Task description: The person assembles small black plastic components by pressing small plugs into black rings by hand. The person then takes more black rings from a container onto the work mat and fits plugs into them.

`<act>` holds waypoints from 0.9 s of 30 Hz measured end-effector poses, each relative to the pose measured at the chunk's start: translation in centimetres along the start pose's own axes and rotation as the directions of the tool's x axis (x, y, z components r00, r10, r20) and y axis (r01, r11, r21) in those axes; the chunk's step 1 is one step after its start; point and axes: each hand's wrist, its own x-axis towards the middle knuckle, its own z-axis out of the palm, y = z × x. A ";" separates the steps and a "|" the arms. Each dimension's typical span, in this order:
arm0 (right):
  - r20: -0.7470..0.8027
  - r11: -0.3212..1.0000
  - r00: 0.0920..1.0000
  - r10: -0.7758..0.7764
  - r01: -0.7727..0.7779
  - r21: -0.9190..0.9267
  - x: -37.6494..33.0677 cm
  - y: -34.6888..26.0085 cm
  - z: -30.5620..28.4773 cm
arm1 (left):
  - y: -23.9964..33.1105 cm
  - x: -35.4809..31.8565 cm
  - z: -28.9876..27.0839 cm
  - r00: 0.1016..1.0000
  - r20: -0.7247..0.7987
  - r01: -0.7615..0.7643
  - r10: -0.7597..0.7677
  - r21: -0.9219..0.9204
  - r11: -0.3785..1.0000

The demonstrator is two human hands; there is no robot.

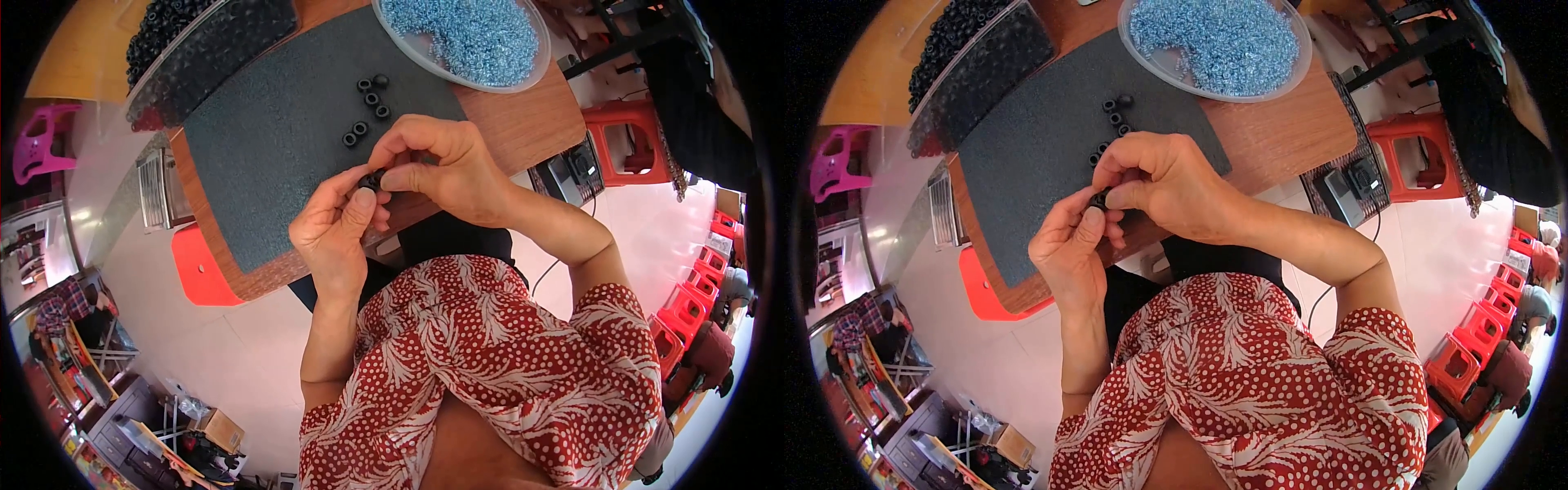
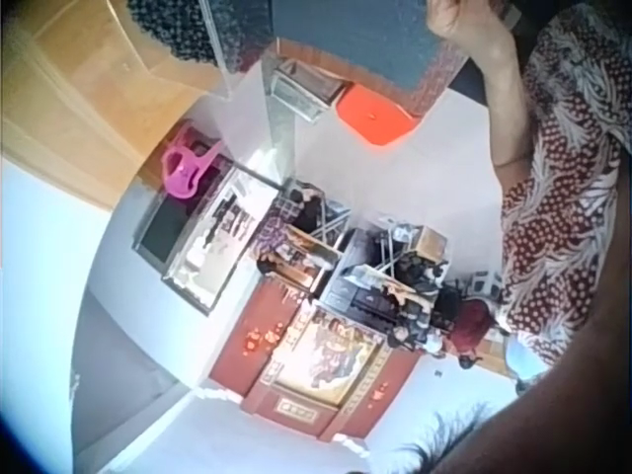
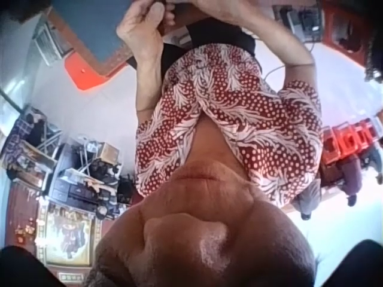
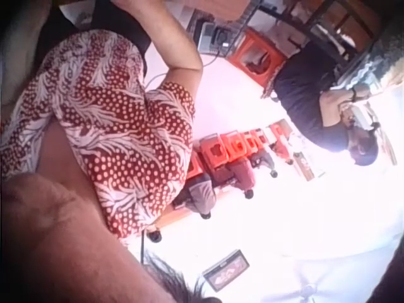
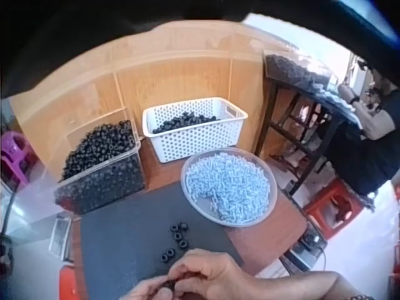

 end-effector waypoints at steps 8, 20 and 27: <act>0.059 0.887 0.952 -0.299 0.301 -0.350 0.0 0.7 -0.6 | 0.1 0.1 0.3 1.000 0.000 0.019 -0.019 0.026 0.999; 0.147 0.679 0.864 -0.482 0.475 -0.560 0.1 1.0 -0.7 | -0.2 0.0 0.0 0.997 0.009 0.083 -0.083 0.042 0.996; 0.044 0.875 0.954 -0.297 0.291 -0.387 -0.2 0.5 -0.6 | -0.2 -0.2 0.1 0.990 0.005 0.144 -0.144 -0.082 0.986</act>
